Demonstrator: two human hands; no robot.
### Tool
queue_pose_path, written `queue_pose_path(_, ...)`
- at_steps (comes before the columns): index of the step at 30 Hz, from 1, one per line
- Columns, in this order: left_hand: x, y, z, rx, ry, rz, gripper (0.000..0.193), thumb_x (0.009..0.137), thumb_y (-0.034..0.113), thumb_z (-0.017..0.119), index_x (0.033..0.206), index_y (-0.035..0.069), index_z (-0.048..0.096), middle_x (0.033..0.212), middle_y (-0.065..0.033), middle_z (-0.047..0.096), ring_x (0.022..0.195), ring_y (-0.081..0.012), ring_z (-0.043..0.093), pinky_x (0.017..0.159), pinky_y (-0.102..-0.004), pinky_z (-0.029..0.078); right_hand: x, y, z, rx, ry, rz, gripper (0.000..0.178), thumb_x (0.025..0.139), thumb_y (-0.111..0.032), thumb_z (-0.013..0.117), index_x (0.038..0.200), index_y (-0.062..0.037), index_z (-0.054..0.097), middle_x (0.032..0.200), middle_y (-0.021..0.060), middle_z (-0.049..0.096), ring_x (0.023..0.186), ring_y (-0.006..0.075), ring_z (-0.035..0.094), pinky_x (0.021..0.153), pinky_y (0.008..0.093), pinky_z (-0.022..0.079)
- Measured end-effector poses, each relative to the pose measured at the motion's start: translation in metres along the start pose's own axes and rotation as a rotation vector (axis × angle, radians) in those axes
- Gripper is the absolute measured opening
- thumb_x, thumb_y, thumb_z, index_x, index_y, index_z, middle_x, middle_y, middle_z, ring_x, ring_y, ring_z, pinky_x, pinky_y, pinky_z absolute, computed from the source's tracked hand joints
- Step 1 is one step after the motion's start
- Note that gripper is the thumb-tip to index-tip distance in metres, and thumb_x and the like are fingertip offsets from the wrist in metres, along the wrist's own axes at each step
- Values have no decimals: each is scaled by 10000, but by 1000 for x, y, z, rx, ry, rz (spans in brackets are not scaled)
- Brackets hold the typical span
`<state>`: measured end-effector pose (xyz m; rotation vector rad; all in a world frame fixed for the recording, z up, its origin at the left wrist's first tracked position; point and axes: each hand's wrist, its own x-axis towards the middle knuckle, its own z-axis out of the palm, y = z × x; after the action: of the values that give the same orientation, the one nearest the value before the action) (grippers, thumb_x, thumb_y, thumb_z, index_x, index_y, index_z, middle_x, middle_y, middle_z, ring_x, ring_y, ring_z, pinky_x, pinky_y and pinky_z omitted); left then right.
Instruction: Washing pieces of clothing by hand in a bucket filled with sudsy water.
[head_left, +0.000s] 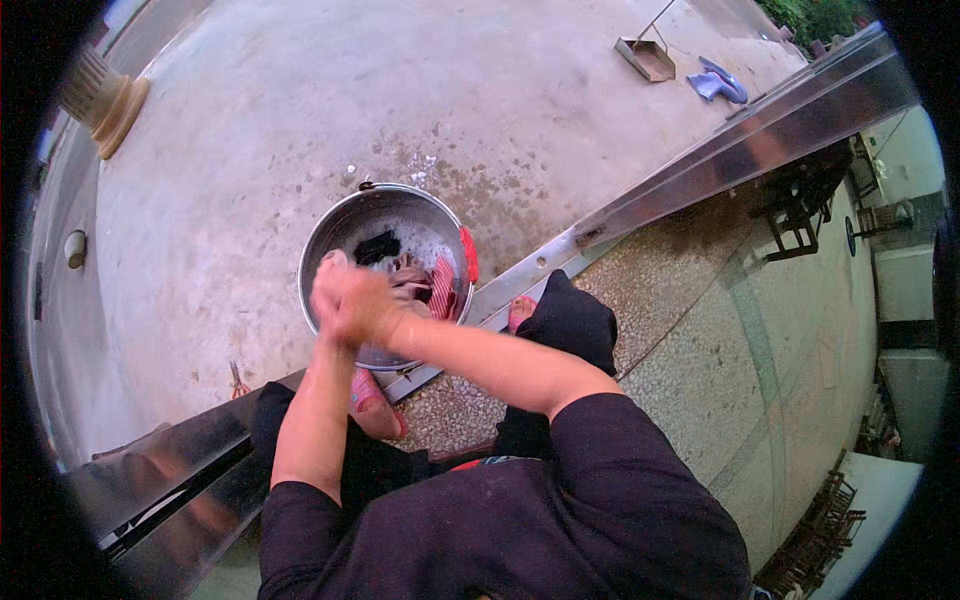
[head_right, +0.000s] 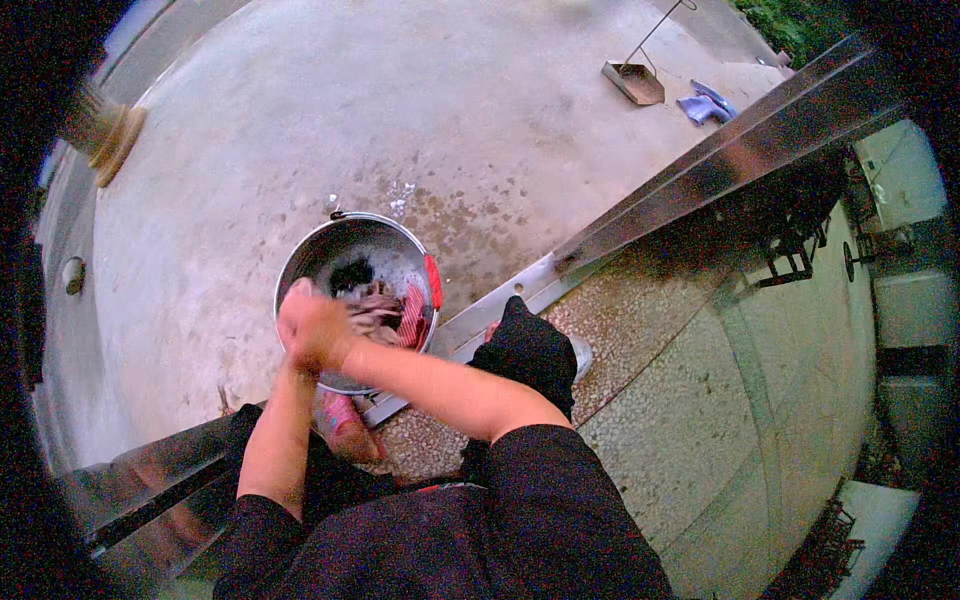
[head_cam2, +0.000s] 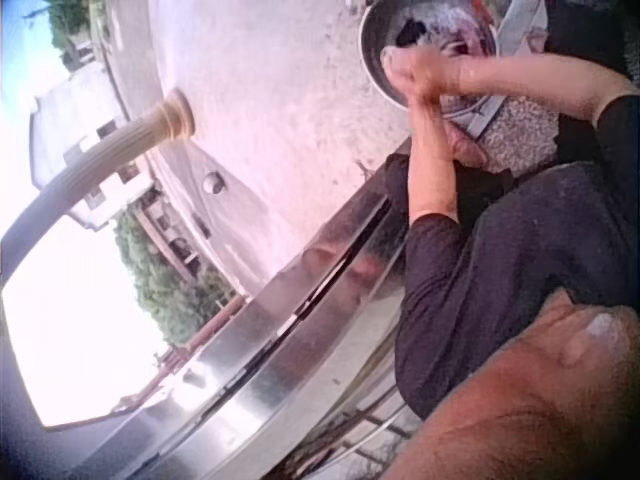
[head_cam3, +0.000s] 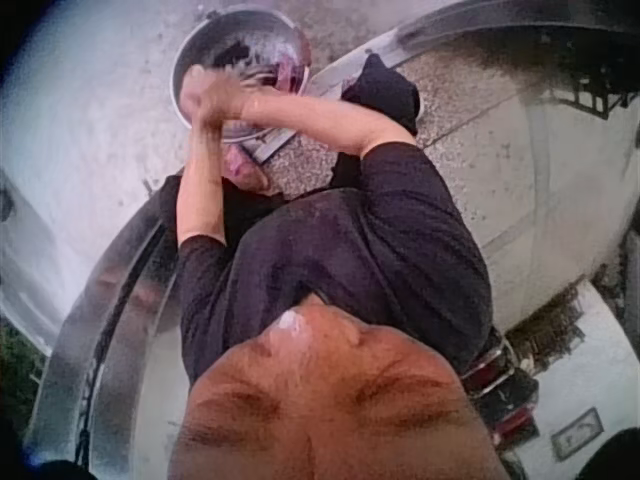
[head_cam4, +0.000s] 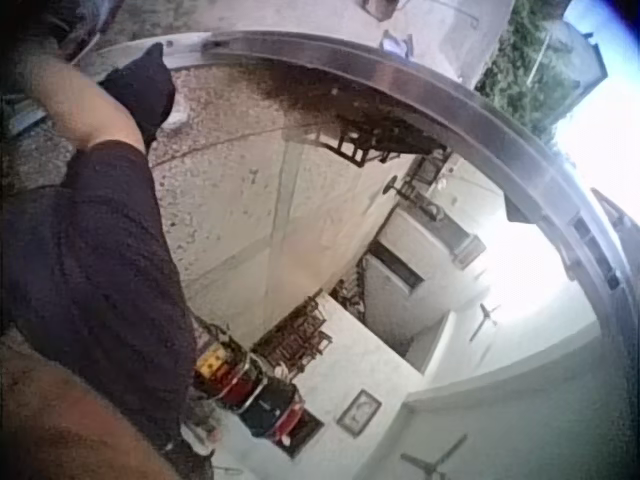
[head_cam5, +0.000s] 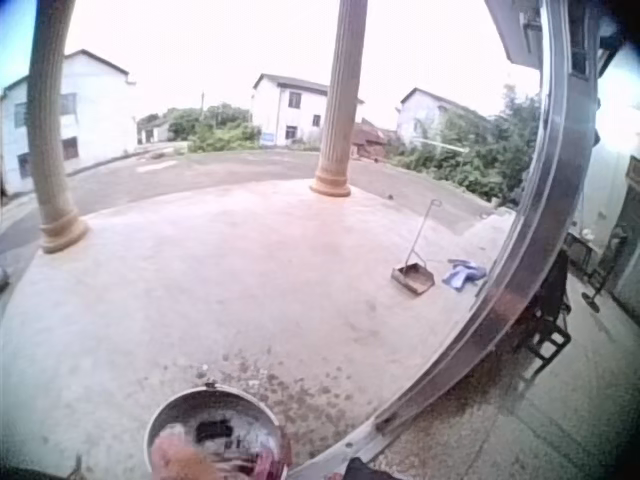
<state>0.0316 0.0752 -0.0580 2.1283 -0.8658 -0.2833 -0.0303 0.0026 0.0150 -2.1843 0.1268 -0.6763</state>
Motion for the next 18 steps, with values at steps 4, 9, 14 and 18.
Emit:
queue_pose_path(4, -6, 50, 5, -1208, 355, -492, 266, 834, 258, 437, 1018, 99, 546, 948, -44, 574, 857, -180, 539, 751, -318, 444, 1, 26, 0, 37, 73, -17, 160, 731, -228, 509, 658, -87, 533, 689, 131, 555, 645, 309, 561, 553, 393, 448)
queue_pose_path(9, 20, 58, -15, -1246, 224, -554, 199, 822, 250, 517, 884, 76, 592, 854, -58, 595, 762, -165, 575, 704, -294, 462, 17, 78, -29, -157, 26, 545, 295, 774, -337, 517, 658, -71, 572, 689, 131, 599, 646, 304, 588, 554, 413, 444)
queue_pose_path(14, 30, -23, -41, -1455, 330, -606, 170, 803, 170, 488, 896, 44, 553, 864, -84, 598, 759, -222, 585, 725, -356, 485, 41, 66, -71, 562, -656, 403, 201, 647, -191, 693, 732, -32, 605, 719, 31, 603, 668, 102, 542, 635, 243, 424)
queue_pose_path(18, 21, 40, -9, -1578, 182, -593, 251, 806, 129, 460, 1020, 25, 543, 993, -114, 587, 900, -236, 569, 816, -372, 464, 51, 77, -80, 1236, 14, 677, 160, 621, -39, 626, 773, -15, 586, 726, 46, 599, 675, 103, 550, 624, 244, 446)
